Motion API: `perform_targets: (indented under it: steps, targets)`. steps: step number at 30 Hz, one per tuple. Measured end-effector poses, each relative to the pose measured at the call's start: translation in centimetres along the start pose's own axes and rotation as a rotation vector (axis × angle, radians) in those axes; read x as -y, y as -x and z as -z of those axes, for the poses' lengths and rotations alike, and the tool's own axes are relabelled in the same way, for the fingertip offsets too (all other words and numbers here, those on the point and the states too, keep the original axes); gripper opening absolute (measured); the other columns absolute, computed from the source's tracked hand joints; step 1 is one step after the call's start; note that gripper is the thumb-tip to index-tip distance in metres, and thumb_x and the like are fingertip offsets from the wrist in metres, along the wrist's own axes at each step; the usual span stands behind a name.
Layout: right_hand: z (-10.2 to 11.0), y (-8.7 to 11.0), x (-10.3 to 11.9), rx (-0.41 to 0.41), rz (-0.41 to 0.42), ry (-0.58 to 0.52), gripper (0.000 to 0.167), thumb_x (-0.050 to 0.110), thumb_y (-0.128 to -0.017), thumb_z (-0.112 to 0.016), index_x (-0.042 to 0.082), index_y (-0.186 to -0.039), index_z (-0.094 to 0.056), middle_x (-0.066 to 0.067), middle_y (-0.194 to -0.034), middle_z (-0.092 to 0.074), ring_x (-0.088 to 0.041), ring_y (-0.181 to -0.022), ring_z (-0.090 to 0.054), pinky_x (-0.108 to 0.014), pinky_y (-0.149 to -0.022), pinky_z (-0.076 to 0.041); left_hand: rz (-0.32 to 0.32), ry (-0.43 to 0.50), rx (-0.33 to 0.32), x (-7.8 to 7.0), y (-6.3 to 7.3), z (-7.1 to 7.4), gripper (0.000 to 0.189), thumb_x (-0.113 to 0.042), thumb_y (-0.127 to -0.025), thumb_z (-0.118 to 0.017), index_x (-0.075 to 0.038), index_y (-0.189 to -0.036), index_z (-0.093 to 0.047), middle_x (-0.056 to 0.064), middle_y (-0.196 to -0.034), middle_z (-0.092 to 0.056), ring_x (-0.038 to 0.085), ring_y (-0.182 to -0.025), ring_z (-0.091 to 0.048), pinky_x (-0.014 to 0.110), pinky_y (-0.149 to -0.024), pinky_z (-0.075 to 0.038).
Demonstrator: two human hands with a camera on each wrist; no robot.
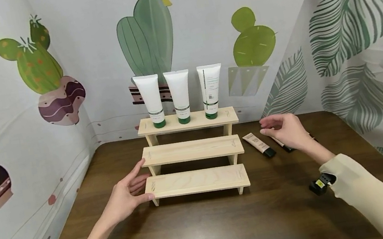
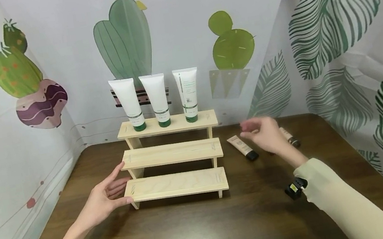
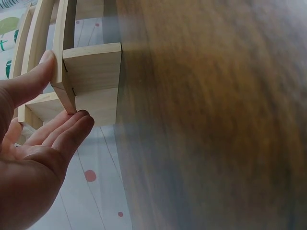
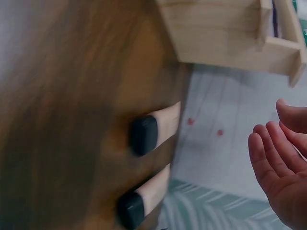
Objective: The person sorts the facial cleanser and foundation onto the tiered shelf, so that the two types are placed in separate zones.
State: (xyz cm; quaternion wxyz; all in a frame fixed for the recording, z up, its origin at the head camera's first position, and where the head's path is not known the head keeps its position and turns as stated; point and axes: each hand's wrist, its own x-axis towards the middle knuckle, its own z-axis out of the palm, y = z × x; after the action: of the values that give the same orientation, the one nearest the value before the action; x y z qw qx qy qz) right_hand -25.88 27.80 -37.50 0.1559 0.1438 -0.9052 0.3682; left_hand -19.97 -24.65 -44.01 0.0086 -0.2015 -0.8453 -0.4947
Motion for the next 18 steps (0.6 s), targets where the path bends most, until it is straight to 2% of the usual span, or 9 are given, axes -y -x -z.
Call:
perform_targets:
  steps: [4,8,18]
  targets:
    - [0.0,0.8,-1.6,0.039,-0.028,0.018,0.019,0.006,-0.093,-0.082,0.001,-0.11,-0.079,-0.012,-0.099,-0.079,-0.026,-0.088,-0.075,-0.018,-0.065,-0.052,0.005,-0.002,-0.002,-0.1,0.0,0.0,0.109,0.006,-0.079,-0.09,-0.022,-0.167,-0.034,0.03,-0.138,-0.063,0.04,-0.126,-0.064,0.046,-0.1,-0.056]
    - [-0.1,1.6,-3.0,0.098,-0.022,0.023,0.023,0.005,-0.09,-0.083,-0.001,-0.111,-0.078,-0.01,-0.097,-0.078,-0.023,-0.086,-0.074,-0.019,-0.067,-0.055,0.001,-0.001,-0.002,-0.2,0.0,0.0,0.108,0.006,-0.079,-0.09,-0.022,-0.167,-0.034,0.03,-0.138,-0.063,0.04,-0.126,-0.064,0.047,-0.1,-0.056]
    - [-0.5,2.0,-5.0,0.162,-0.02,0.027,0.027,0.001,-0.087,-0.084,-0.009,-0.11,-0.074,-0.016,-0.096,-0.076,-0.03,-0.086,-0.072,-0.023,-0.066,-0.056,-0.008,0.008,-0.004,0.0,0.1,0.0,0.109,0.006,-0.078,-0.091,-0.023,-0.167,-0.035,0.03,-0.136,-0.064,0.04,-0.126,-0.064,0.047,-0.1,-0.056]
